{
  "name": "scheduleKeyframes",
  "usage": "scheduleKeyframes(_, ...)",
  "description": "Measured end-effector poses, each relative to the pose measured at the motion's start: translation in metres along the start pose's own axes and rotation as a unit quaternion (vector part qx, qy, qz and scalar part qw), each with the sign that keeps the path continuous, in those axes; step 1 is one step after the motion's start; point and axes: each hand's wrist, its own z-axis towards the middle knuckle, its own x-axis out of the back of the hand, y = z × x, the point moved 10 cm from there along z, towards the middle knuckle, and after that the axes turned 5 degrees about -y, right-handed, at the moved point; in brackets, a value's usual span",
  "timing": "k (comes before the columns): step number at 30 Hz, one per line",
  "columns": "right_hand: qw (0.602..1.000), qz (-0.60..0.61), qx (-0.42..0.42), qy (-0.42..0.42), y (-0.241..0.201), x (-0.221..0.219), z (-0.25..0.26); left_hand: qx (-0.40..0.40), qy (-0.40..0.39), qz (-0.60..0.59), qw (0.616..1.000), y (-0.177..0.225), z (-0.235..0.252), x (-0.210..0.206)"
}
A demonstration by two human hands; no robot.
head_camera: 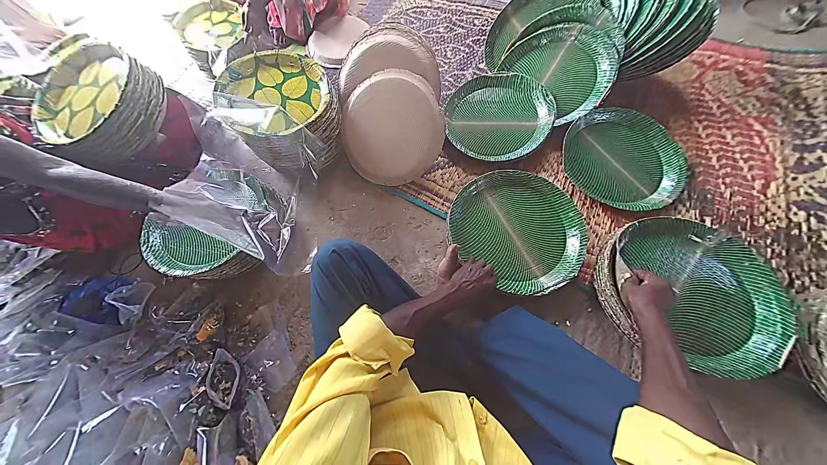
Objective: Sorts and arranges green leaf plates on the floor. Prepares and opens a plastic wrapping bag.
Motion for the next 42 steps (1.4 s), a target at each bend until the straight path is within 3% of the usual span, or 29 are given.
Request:
scheduleKeyframes(2, 0.996, 0.024, 0.074, 0.045, -0.031, 0.017, -0.008, -0.023, 0.059, -0.018, 0.998, 0.003, -0.004, 0.014)
scheduleKeyframes(5, 0.949, 0.065, 0.295, 0.093, -0.107, 0.017, -0.041, -0.079, 0.207, -0.050, 0.974, 0.014, -0.021, 0.054)
scheduleKeyframes(7, 0.907, 0.060, 0.413, 0.056, -0.154, -0.018, -0.074, -0.116, 0.306, -0.050, 0.944, 0.021, -0.039, 0.078)
scheduleKeyframes(9, 0.884, 0.014, 0.467, -0.011, -0.185, -0.068, -0.110, -0.140, 0.363, -0.042, 0.920, 0.025, -0.055, 0.093)
scheduleKeyframes(11, 0.897, -0.119, 0.410, -0.118, -0.203, -0.103, -0.144, -0.131, 0.338, -0.038, 0.931, 0.021, -0.055, 0.091)
scheduleKeyframes(12, 0.864, -0.245, 0.310, -0.314, -0.204, -0.114, -0.156, -0.111, 0.295, -0.043, 0.948, 0.016, -0.047, 0.083)
scheduleKeyframes(13, 0.864, -0.219, 0.305, -0.334, -0.201, -0.120, -0.153, -0.078, 0.233, -0.050, 0.968, 0.009, -0.036, 0.069)
scheduleKeyframes(16, 0.884, -0.017, 0.420, -0.203, -0.173, -0.112, -0.097, 0.027, 0.030, -0.042, 0.998, -0.013, -0.014, 0.026)
scheduleKeyframes(19, 0.927, 0.049, 0.369, -0.042, -0.124, -0.043, -0.046, 0.020, -0.024, -0.006, 0.999, -0.010, -0.007, 0.008)
scheduleKeyframes(22, 0.966, 0.099, 0.220, 0.091, -0.070, 0.016, -0.025, -0.018, 0.004, -0.022, 1.000, -0.002, -0.010, 0.017)
scheduleKeyframes(26, 0.989, 0.101, 0.083, 0.068, -0.018, 0.005, -0.006, -0.040, 0.068, -0.028, 0.997, -0.004, -0.009, 0.032)
scheduleKeyframes(30, 0.997, 0.031, 0.076, 0.006, -0.014, -0.035, 0.001, -0.041, 0.105, -0.034, 0.993, -0.006, -0.016, 0.048)
scheduleKeyframes(37, 0.996, 0.017, 0.089, 0.001, -0.029, -0.027, -0.007, -0.025, 0.188, -0.107, 0.976, -0.023, -0.032, 0.088)
scheduleKeyframes(42, 0.995, 0.024, 0.096, 0.000, -0.026, -0.027, -0.004, 0.011, 0.324, -0.085, 0.942, -0.042, -0.067, 0.142)
